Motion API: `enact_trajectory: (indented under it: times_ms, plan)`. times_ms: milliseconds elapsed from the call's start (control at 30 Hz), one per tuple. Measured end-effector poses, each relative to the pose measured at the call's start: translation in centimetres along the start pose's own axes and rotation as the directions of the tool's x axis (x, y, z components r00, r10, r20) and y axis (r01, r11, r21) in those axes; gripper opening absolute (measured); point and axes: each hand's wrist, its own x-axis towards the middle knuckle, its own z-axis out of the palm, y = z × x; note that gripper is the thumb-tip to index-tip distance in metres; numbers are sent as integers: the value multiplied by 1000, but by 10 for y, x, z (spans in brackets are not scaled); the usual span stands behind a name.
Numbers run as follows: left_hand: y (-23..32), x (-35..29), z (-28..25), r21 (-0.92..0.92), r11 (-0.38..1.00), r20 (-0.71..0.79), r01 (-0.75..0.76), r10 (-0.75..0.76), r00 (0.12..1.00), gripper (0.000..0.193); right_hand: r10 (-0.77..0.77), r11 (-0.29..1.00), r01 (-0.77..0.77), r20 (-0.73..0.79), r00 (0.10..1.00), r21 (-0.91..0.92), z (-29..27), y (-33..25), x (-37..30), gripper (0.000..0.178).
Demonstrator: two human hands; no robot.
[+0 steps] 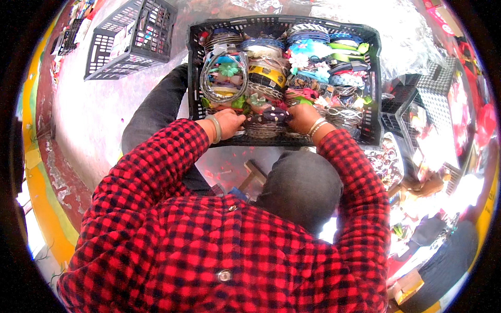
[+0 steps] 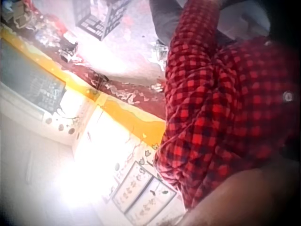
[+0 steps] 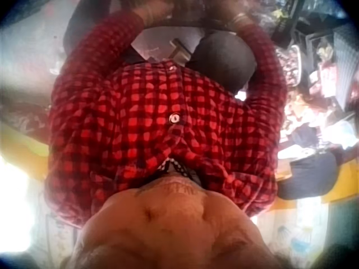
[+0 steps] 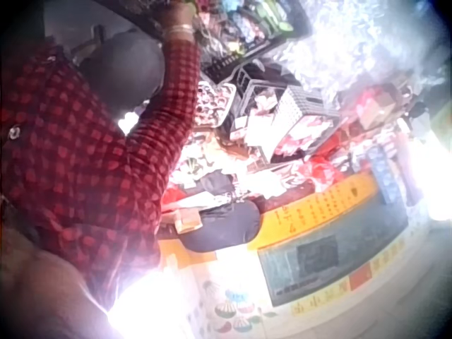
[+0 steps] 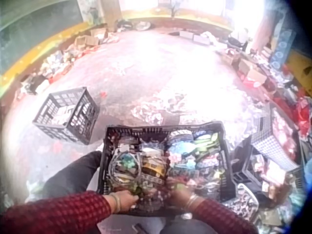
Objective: The person sits on the floor and sorts through a black plastic basket filled with hair accessories, including hair ties, clips, and scrunchies. They pick up and examine various items, moving them around within the basket and occasionally placing them into a purple bowl.
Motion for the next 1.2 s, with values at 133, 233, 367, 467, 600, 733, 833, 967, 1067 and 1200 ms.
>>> enact_trajectory:
  times_ms: [133, 233, 367, 467, 600, 733, 833, 967, 1067, 1200]
  plan:
    - [4, -1, -10, -4, 1000, 66, 20, -19, 998, 20, -34, 999, 34, 22, 999, 4, -7, 0, -5, 17]
    - [7, 0, -15, -18, 999, 104, -33, 35, 994, 21, -47, 998, 47, 4, 999, -38, -10, 1, -9, 18]
    - [5, 4, -23, -84, 996, -3, -31, 31, 1000, 20, -2, 999, -3, -88, 996, -49, -20, 0, -14, 16]
    - [11, 3, -37, -82, 995, 34, -61, 64, 997, 20, -13, 994, 12, -8, 1000, -109, -21, -4, -16, 17]
    - [16, 2, -42, -101, 995, 70, -20, 27, 997, 20, -3, 993, -1, -32, 999, -121, -27, -8, -19, 19]
    - [16, 3, -43, -68, 997, 120, -44, 52, 991, 20, -1, 985, 14, 75, 997, -170, -8, 8, -15, 19]
    - [16, 4, -46, -49, 997, 133, -65, 71, 989, 20, 19, 989, 1, 131, 991, -148, 3, 14, -14, 20]
    - [18, 0, -59, -60, 998, 182, -29, 40, 982, 20, 12, 995, 3, 147, 989, -102, 18, 20, -11, 23]
    - [14, -1, -54, -75, 997, 186, 27, -12, 982, 20, -57, 995, 67, 138, 989, -69, 25, 16, -9, 23]
    - [9, 0, -33, -74, 995, 209, 61, -44, 977, 19, -98, 993, 107, 141, 985, -57, 35, 19, -6, 22]
